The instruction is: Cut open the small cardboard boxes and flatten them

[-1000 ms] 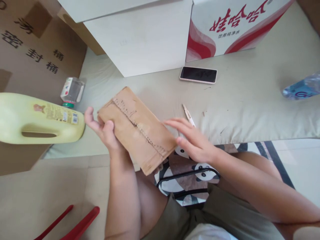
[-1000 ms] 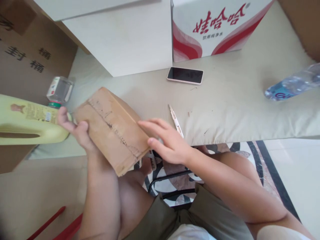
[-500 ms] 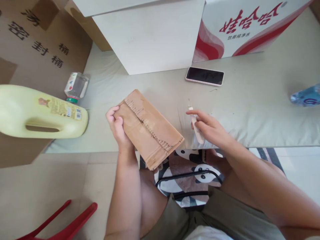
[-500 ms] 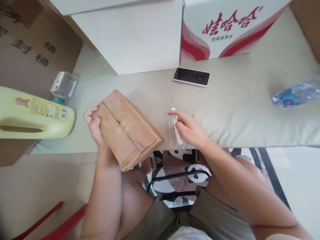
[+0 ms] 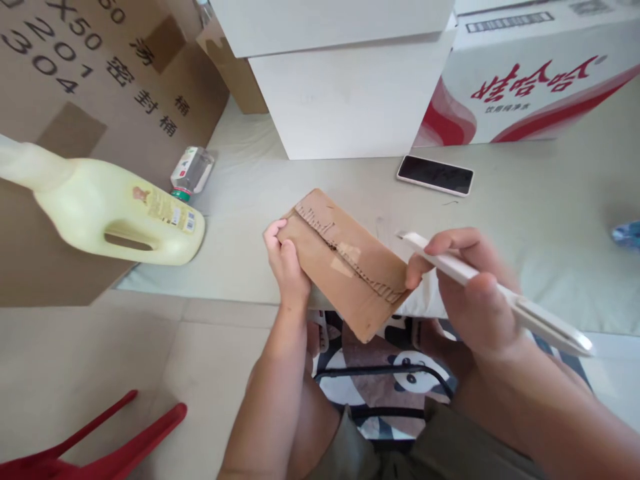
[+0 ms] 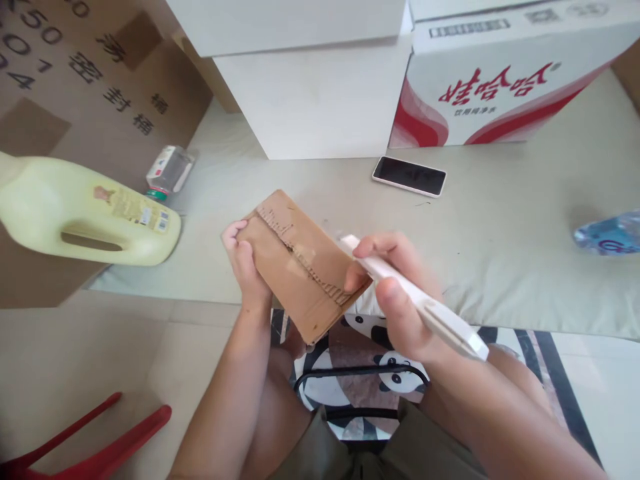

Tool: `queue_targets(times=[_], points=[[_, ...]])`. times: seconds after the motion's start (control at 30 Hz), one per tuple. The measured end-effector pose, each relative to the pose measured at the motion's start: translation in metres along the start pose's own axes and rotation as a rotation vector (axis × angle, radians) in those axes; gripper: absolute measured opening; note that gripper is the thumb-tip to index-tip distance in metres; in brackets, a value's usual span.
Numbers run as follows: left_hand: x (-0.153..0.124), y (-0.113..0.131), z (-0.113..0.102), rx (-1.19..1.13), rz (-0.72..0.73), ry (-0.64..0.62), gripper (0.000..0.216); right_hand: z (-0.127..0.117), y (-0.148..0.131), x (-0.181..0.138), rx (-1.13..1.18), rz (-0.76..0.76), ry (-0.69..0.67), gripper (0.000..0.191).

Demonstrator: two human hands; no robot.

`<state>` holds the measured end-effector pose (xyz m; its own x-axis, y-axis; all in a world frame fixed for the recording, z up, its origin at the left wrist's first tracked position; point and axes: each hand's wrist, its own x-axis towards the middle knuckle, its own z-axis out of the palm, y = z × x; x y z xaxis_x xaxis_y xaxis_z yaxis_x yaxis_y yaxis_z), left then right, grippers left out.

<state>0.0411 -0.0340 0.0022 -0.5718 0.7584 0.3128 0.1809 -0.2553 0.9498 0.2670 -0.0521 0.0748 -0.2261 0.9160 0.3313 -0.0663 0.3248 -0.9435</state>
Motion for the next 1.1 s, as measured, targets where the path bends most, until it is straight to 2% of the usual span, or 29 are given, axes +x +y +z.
queue_targets(times=[0.07, 0.17, 0.27, 0.47, 0.67, 0.87, 1.1], points=[[0.000, 0.000, -0.001, 0.009, 0.002, -0.003, 0.043, 0.003, 0.000, 0.000, -0.145, -0.136, -0.007, 0.043], [0.001, 0.000, -0.001, 0.011, 0.005, -0.009, 0.040, 0.009, 0.003, 0.001, -0.317, -0.270, -0.109, 0.044], [0.001, 0.000, -0.002, 0.005, 0.006, -0.015, 0.038, 0.017, 0.006, 0.002, -0.482, -0.319, -0.181, 0.040], [0.001, -0.001, -0.002, -0.023, -0.009, -0.024, 0.036, 0.025, 0.009, 0.002, -0.675, -0.357, -0.187, 0.022], [0.001, -0.002, -0.003, -0.031, -0.012, -0.024, 0.036, 0.024, 0.010, 0.002, -0.641, -0.400, -0.105, 0.019], [0.001, 0.001, -0.001, -0.035, 0.011, -0.025, 0.037, 0.032, 0.011, -0.001, -0.753, -0.501, -0.022, 0.017], [0.000, 0.003, 0.001, 0.008, 0.023, -0.015, 0.036, 0.040, 0.008, -0.004, -0.765, -0.488, 0.112, 0.018]])
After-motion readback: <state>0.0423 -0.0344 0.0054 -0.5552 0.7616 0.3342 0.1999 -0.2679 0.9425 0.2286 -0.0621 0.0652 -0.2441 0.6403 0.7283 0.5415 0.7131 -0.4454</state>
